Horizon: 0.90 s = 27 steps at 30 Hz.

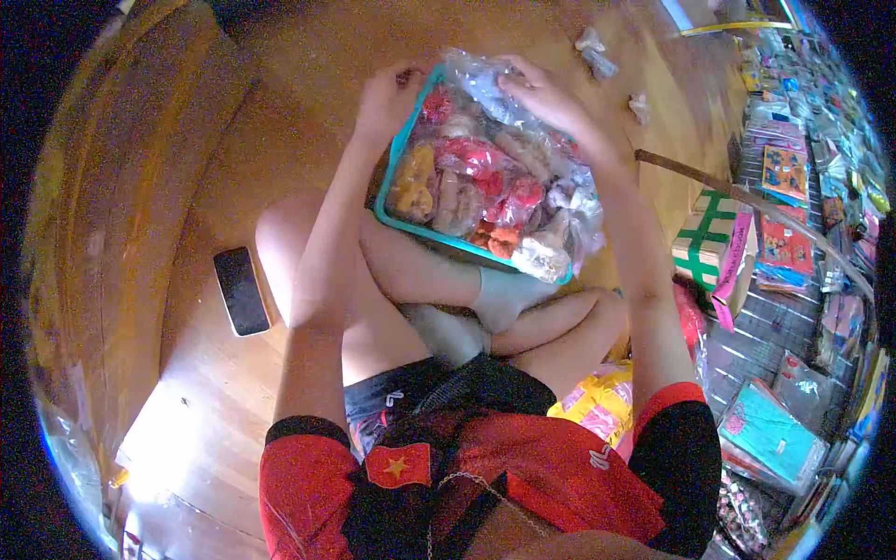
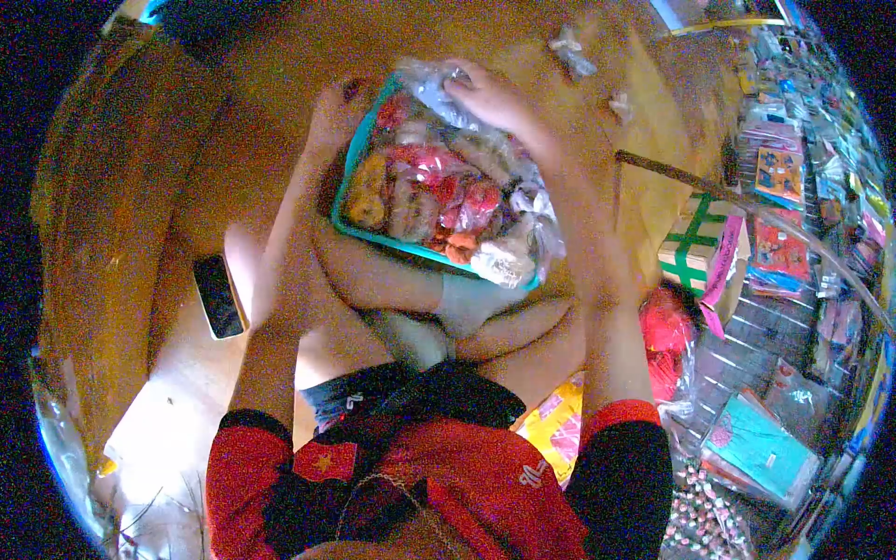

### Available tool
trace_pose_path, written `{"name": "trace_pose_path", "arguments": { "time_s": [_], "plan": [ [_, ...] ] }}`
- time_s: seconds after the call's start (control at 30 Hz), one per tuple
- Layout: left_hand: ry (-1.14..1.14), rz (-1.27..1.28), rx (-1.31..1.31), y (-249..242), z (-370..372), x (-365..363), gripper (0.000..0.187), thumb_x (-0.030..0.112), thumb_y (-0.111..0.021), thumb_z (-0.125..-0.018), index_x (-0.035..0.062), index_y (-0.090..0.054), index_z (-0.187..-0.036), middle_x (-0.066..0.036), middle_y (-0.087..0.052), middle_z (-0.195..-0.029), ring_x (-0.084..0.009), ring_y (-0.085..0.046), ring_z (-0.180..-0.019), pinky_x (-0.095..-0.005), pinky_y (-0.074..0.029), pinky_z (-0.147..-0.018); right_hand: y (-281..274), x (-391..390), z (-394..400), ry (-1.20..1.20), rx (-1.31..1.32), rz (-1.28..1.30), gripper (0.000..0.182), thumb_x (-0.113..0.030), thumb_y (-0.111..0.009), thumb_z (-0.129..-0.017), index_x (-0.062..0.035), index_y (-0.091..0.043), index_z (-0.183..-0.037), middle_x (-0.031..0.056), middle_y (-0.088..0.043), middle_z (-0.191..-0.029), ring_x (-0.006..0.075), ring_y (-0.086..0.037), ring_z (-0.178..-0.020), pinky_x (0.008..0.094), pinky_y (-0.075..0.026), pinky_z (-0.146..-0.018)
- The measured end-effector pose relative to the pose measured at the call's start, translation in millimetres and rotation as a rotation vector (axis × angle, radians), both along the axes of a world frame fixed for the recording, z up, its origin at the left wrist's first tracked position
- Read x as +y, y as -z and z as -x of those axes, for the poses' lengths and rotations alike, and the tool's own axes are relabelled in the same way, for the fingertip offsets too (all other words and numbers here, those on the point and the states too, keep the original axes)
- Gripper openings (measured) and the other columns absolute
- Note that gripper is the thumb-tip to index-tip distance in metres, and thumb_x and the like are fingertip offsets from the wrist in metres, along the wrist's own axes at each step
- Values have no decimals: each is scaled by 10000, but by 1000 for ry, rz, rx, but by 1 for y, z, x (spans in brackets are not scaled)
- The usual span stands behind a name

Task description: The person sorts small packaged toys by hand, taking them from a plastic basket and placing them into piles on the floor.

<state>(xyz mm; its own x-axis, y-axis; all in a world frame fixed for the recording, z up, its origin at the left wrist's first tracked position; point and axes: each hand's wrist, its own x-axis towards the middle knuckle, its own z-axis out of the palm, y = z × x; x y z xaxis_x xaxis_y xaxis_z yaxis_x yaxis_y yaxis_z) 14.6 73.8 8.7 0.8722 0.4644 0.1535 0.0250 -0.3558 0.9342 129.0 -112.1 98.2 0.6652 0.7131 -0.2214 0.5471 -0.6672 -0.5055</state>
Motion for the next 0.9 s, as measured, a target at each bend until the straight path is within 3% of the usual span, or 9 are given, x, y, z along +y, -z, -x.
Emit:
{"name": "trace_pose_path", "arguments": {
  "time_s": [0.07,0.17,0.3,0.4,0.57,0.7,0.8,0.83,0.9],
  "plan": [
    [-13,-42,-1,0,1,-3,210,195,-534,-824,57,-632,-947,-157,-640,-855,-290,-622,-802,-368,-481,-726,-19,15,15,40,-95,128,443,-385,-555,-829,-124,-493,-1182,146,-603,-1039,272,-584,-954,357,-453,-807],
    [5,-39,-26,5,-7,-4,218,194,-531,-822,69,-622,-975,-167,-634,-865,-305,-618,-808,-381,-480,-723,22,9,-5,-141,-32,-101,445,-395,-554,-818,-127,-500,-1169,158,-606,-1025,331,-580,-954,397,-454,-807],
    [78,-106,127,2,-6,-5,281,178,-528,-815,93,-578,-1078,-148,-615,-991,-301,-586,-931,-390,-470,-778,22,14,8,14,-181,200,360,-319,-556,-815,-123,-529,-1116,164,-605,-1008,357,-570,-942,425,-452,-803],
    [143,-386,-37,-1,-2,-10,369,173,-536,-804,136,-522,-1171,-102,-569,-1125,-283,-522,-1060,-410,-427,-879,24,16,9,8,-215,242,318,-292,-552,-813,-125,-544,-1083,164,-607,-997,353,-572,-933,428,-455,-795],
    [337,-571,197,-16,-10,-22,441,194,-560,-781,196,-491,-1216,-50,-534,-1197,-251,-472,-1134,-449,-354,-964,24,23,13,7,-136,244,330,-298,-554,-800,-125,-547,-1081,165,-605,-1004,360,-569,-943,430,-455,-801],
    [398,-560,443,-35,-10,-25,449,235,-567,-778,218,-491,-1220,-45,-538,-1194,-239,-467,-1146,-480,-343,-963,39,22,14,-7,-425,171,383,-369,-628,-710,-53,-607,-925,190,-628,-817,353,-613,-755,446,-499,-669],
    [347,-554,38,15,-22,-23,452,282,-561,-789,229,-483,-1232,-44,-526,-1211,-234,-444,-1170,-523,-316,-967,55,28,-3,-45,-350,276,407,-384,-615,-710,-36,-621,-920,183,-633,-832,352,-616,-769,449,-500,-685],
    [333,-610,57,15,-20,-26,457,294,-556,-791,230,-478,-1237,-41,-514,-1226,-234,-431,-1182,-530,-306,-970,78,24,-17,-93,-457,242,358,-347,-608,-697,-31,-646,-861,180,-635,-816,362,-612,-780,454,-499,-691],
    [293,-723,87,10,-16,-28,468,319,-547,-794,232,-468,-1247,-36,-490,-1257,-233,-404,-1206,-543,-285,-976,66,30,-13,-128,-328,370,354,-305,-576,-726,-38,-616,-954,178,-625,-892,368,-591,-852,429,-487,-725]
  ]
}}
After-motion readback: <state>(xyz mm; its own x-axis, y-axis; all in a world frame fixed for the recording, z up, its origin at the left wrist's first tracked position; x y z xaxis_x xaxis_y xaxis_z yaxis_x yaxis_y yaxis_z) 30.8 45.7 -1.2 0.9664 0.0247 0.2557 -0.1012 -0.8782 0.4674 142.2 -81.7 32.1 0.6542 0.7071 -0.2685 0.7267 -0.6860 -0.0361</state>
